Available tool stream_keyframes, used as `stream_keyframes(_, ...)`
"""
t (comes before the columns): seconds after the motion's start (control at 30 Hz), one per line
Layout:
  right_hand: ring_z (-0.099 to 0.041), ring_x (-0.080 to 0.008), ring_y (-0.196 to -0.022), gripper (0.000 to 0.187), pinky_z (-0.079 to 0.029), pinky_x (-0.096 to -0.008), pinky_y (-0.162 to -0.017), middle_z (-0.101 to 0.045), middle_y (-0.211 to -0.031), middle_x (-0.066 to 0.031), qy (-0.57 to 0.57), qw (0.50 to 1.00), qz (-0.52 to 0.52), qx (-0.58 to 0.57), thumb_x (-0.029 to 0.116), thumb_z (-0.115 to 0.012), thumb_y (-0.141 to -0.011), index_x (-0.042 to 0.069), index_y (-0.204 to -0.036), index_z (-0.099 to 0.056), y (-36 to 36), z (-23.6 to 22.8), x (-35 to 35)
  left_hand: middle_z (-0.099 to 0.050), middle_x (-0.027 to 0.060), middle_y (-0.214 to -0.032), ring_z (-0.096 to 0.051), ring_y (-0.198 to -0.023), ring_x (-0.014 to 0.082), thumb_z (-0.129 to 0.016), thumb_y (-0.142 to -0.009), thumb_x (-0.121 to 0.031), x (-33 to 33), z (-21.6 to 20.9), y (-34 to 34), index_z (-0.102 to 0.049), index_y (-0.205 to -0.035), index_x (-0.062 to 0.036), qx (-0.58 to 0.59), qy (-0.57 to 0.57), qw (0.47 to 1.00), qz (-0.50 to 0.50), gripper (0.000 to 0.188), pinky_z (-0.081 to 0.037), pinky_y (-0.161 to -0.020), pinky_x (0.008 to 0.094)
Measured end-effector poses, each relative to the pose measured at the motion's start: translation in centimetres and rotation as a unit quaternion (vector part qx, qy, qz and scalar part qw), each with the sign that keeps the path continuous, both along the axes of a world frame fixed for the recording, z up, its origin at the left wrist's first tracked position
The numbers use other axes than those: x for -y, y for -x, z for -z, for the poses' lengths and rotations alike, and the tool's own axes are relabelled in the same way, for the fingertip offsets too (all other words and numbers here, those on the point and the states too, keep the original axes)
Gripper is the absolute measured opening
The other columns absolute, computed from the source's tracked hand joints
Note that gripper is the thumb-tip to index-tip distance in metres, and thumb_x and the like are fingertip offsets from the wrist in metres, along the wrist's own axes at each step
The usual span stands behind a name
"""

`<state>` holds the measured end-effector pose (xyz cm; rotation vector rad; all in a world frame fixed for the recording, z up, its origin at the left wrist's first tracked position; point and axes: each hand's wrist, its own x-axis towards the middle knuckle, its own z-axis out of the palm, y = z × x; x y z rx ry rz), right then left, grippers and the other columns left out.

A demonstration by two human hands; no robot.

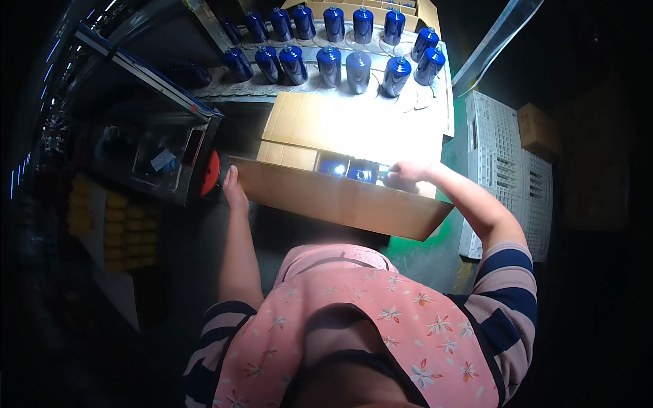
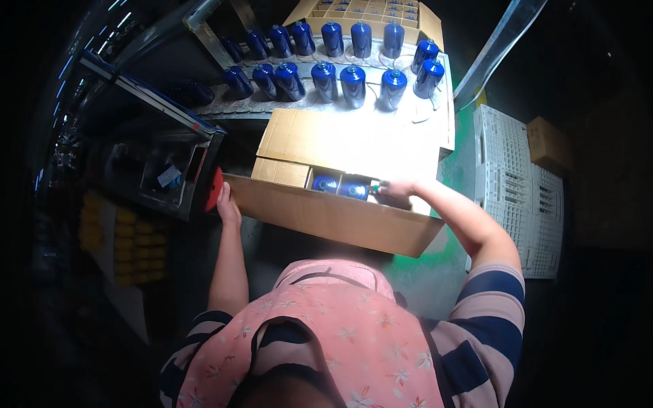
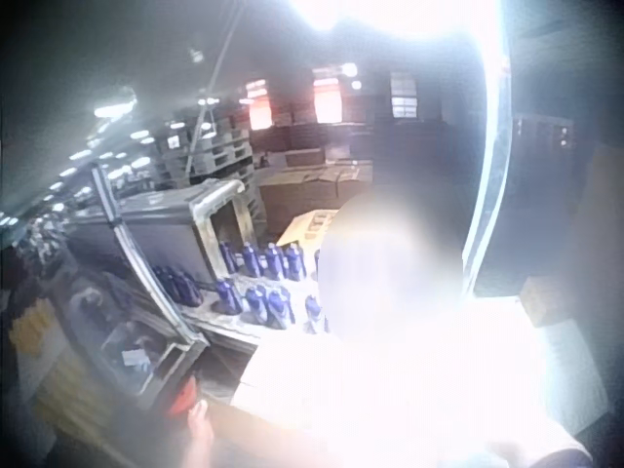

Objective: The person places blue cans from a conveyor belt into a cardboard box with internal dividers. After filling the box, they close the flaps and carry the sealed box to a stack of other boxes. They then return to the conveyor and repeat the process with a new box.

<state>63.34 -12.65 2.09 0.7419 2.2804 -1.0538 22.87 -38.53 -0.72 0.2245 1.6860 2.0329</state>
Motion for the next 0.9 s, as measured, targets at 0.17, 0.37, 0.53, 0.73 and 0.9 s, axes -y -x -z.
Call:
stream_keyframes(0.17,-0.061,-0.0296,-0.105,0.045,-0.045,-0.0395,-0.093,-0.066,-0.112,-0.0182,0.083,0.994,0.066,-0.009,0.04,-0.054,-0.096,0.0,-0.116,-0.061,-1.5,-3.6,8.0,-0.06,0.0071,-0.094,-0.055,-0.088,0.015,-0.047,-0.1,-0.033,1.7,0.8,1.8,-0.061,-0.096,-0.0039,0.038,-0.134,0.985,0.104,0.033,-0.042,-0.082,0.0299)
stream_keyframes(0.37,-0.053,-0.0168,-0.076,0.035,-0.044,-0.0334,-0.072,-0.057,-0.079,-0.005,0.155,0.976,0.152,0.009,0.04,-0.068,-0.086,0.006,-0.093,-0.06,-2.2,-3.3,17.3,-0.053,0.0063,-0.078,-0.046,-0.065,0.0142,-0.037,-0.103,-0.041,9.3,2.6,2.2,-0.054,-0.082,-0.0061,0.122,-0.228,0.924,0.283,0.045,-0.039,-0.063,0.0257)
stream_keyframes(0.53,-0.055,-0.0156,-0.073,0.025,-0.046,-0.0324,-0.071,-0.059,-0.076,-0.0045,0.099,0.946,0.308,-0.03,0.031,-0.068,-0.084,0.008,-0.088,-0.061,-3.3,1.0,22.6,-0.061,0.0061,-0.085,-0.05,-0.066,0.0113,-0.044,-0.101,-0.04,15.8,1.9,2.3,-0.058,-0.095,-0.0058,0.121,-0.055,0.934,0.33,0.038,-0.042,-0.065,0.0238)
stream_keyframes(0.73,-0.058,-0.0125,-0.074,0.022,-0.047,-0.0316,-0.07,-0.063,-0.078,-0.002,0.069,0.837,0.53,-0.119,0.027,-0.067,-0.088,0.006,-0.097,-0.066,-0.9,6.2,27.4,-0.067,0.0093,-0.105,-0.064,-0.081,0.0115,-0.05,-0.099,-0.031,15.7,2.3,-0.6,-0.057,-0.115,-0.0006,0.114,0.247,0.79,0.549,0.035,-0.05,-0.067,0.0196)
stream_keyframes(0.9,-0.049,-0.0045,-0.062,0.011,-0.041,-0.0231,-0.057,-0.057,-0.071,0.0029,0.054,0.732,0.636,-0.24,0.015,-0.067,-0.088,0.006,-0.093,-0.065,0.3,5.1,28.0,-0.056,0.023,-0.125,-0.063,-0.106,0.0256,-0.048,-0.097,-0.048,9.7,4.7,-4.9,-0.04,-0.134,0.0065,0.219,0.197,0.79,0.537,0.066,-0.052,-0.087,0.0308)
